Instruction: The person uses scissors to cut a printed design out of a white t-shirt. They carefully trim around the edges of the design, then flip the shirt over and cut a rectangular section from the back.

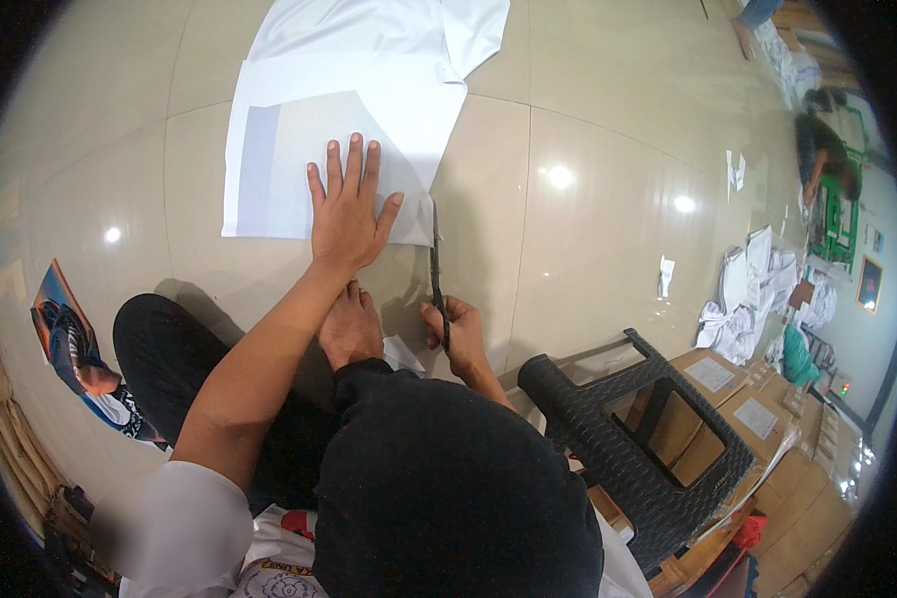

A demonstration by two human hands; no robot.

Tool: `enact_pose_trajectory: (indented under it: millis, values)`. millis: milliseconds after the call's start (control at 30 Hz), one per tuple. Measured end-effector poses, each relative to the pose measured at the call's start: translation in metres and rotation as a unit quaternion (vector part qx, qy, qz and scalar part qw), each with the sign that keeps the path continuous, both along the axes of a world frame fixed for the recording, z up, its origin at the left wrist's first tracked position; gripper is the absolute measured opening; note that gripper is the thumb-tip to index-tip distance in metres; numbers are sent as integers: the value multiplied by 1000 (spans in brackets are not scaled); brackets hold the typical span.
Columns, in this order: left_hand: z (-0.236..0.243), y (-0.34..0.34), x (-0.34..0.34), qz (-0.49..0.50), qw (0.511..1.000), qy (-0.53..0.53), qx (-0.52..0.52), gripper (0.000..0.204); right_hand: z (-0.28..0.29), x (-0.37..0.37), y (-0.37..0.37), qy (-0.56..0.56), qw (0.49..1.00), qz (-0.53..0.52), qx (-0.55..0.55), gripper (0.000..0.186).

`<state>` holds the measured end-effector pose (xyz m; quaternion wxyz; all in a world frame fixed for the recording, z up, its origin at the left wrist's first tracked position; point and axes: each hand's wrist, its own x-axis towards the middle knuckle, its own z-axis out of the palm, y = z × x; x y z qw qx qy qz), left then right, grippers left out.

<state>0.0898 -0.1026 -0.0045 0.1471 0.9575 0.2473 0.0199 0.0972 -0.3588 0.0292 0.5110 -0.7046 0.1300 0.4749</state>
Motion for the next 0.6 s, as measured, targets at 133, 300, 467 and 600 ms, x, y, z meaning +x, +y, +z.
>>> enact_pose_trajectory:
  millis: [133,300,467,600]
  values:
    - [1,0,0,-1,1000,-6,2,78,-1,1,1,1,1000,3,20,27]
    - [0,0,0,1,1000,-9,1,77,2,2,0,0,1000,13,7,26]
    - [0,0,0,1,1000,-10,5,77,6,3,0,-15,999,30,1,26]
    - [1,0,-1,0,1000,-6,6,77,9,4,-1,-19,999,41,-6,27]
